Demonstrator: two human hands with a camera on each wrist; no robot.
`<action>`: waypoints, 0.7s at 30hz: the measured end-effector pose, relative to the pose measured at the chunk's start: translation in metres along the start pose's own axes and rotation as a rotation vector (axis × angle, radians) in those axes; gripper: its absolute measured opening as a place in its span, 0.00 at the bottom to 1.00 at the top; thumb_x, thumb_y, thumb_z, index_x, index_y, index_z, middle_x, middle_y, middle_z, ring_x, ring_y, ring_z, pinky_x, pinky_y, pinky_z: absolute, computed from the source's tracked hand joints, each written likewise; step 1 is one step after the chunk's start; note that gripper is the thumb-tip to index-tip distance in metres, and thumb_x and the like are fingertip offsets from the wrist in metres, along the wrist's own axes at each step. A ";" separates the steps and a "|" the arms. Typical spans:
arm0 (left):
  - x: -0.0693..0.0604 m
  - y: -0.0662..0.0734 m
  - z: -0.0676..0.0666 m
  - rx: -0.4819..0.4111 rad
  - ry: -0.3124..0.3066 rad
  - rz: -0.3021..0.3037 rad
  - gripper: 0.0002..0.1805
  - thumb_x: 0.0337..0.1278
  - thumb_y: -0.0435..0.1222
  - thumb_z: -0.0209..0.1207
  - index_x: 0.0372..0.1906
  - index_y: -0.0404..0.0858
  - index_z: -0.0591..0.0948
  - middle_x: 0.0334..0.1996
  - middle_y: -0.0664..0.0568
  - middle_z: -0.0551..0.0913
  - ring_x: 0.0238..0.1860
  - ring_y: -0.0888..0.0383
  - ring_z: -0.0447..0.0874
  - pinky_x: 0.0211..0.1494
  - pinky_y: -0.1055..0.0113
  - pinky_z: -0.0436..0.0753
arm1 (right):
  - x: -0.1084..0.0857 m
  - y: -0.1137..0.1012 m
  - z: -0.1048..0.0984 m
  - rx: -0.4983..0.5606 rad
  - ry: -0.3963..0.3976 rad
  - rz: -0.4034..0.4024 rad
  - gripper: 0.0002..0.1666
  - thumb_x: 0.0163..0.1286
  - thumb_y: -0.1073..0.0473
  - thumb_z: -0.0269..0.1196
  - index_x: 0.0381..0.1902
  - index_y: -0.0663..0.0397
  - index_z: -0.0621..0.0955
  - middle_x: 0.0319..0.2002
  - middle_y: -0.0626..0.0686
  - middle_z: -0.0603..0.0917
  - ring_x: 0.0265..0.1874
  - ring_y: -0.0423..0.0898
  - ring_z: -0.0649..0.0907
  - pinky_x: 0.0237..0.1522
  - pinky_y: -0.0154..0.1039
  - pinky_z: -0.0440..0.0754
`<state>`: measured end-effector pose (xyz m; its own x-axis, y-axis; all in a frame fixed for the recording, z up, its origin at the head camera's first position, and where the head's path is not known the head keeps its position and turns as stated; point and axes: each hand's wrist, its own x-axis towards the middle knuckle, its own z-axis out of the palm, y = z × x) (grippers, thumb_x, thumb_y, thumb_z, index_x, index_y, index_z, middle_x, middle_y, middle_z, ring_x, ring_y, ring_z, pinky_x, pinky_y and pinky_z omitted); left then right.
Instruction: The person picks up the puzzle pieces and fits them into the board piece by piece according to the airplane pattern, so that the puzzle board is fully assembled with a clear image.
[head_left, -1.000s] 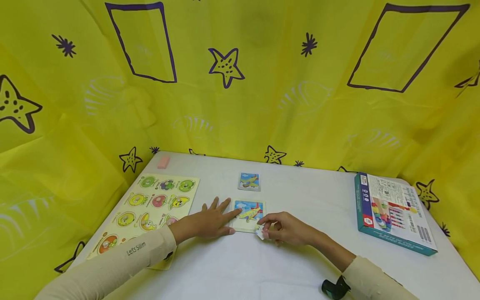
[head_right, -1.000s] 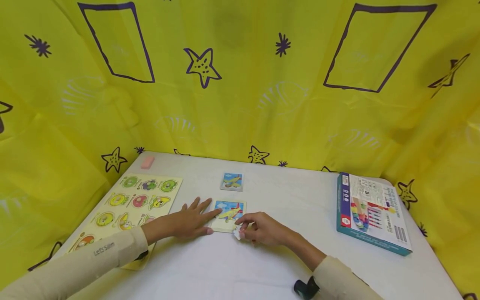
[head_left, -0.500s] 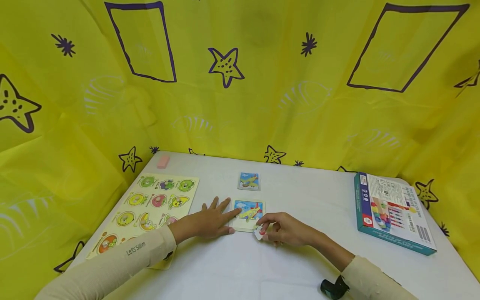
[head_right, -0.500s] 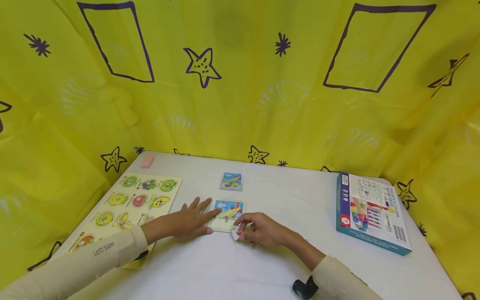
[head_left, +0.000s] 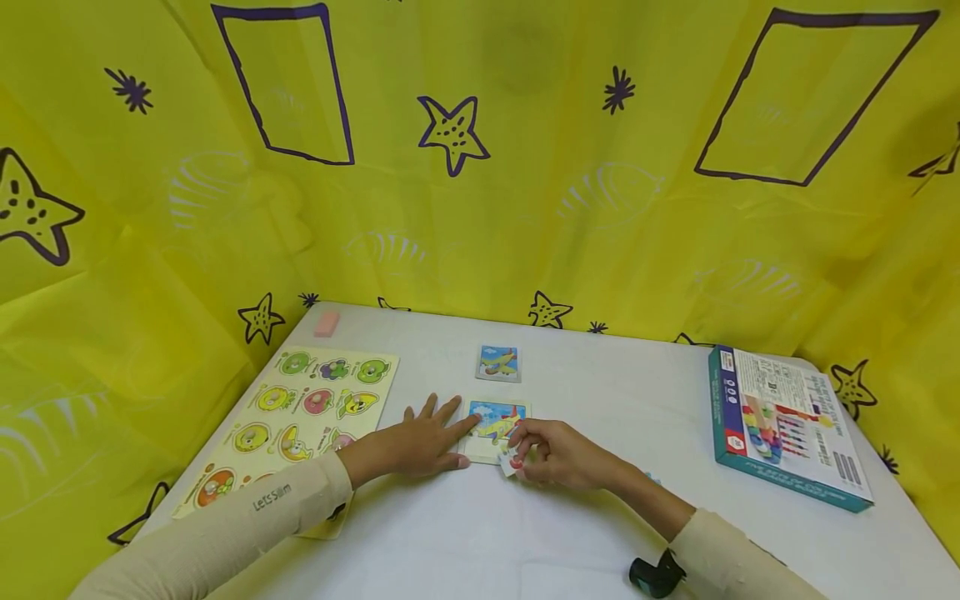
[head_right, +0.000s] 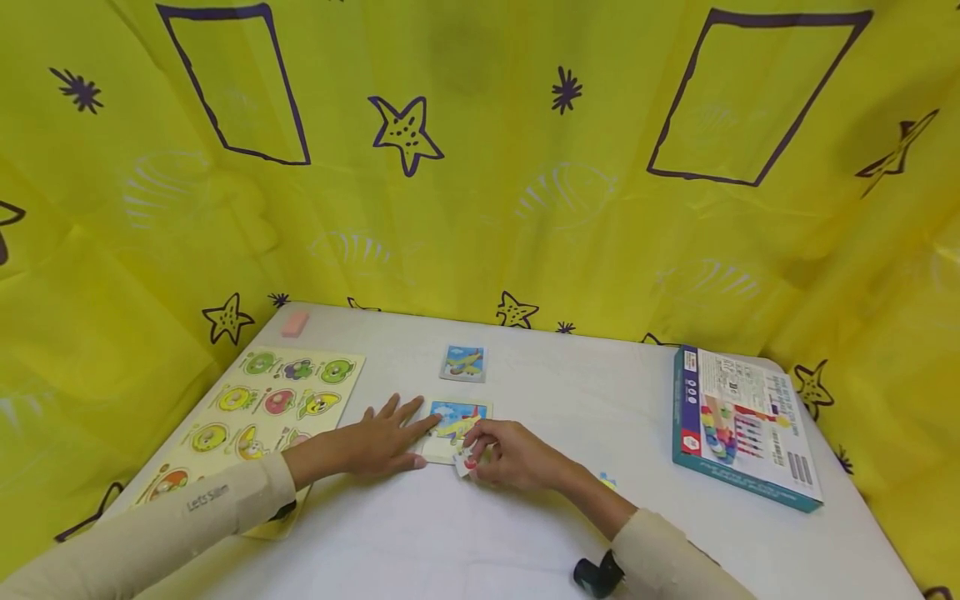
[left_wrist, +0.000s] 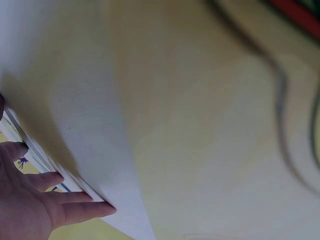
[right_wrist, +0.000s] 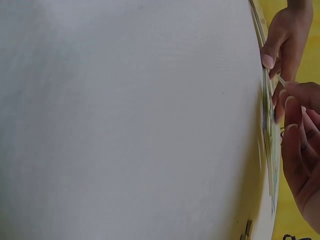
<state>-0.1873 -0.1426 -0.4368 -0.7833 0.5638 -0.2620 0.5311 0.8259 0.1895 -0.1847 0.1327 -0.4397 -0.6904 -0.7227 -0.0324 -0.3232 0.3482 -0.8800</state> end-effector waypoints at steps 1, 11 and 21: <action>0.000 0.000 0.000 -0.001 0.000 -0.002 0.37 0.71 0.61 0.48 0.79 0.54 0.58 0.80 0.39 0.52 0.76 0.26 0.49 0.67 0.27 0.62 | 0.001 0.000 0.001 -0.007 0.009 0.002 0.17 0.62 0.70 0.67 0.49 0.60 0.78 0.36 0.51 0.85 0.19 0.35 0.77 0.26 0.29 0.78; -0.001 -0.001 0.001 -0.004 0.007 0.004 0.37 0.72 0.61 0.48 0.79 0.53 0.58 0.80 0.39 0.53 0.76 0.26 0.50 0.67 0.27 0.62 | 0.014 0.000 0.008 -0.034 0.026 0.025 0.18 0.62 0.70 0.67 0.51 0.65 0.80 0.36 0.52 0.85 0.21 0.36 0.80 0.27 0.29 0.79; 0.000 -0.002 0.002 0.018 0.005 0.006 0.38 0.72 0.62 0.46 0.80 0.53 0.57 0.80 0.39 0.52 0.76 0.26 0.50 0.66 0.27 0.63 | 0.031 -0.005 0.013 -0.083 0.089 0.058 0.19 0.60 0.70 0.67 0.51 0.66 0.82 0.34 0.51 0.87 0.23 0.39 0.82 0.27 0.31 0.80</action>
<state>-0.1879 -0.1438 -0.4391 -0.7814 0.5690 -0.2563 0.5416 0.8224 0.1745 -0.1965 0.1011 -0.4426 -0.7633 -0.6450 -0.0369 -0.3306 0.4390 -0.8354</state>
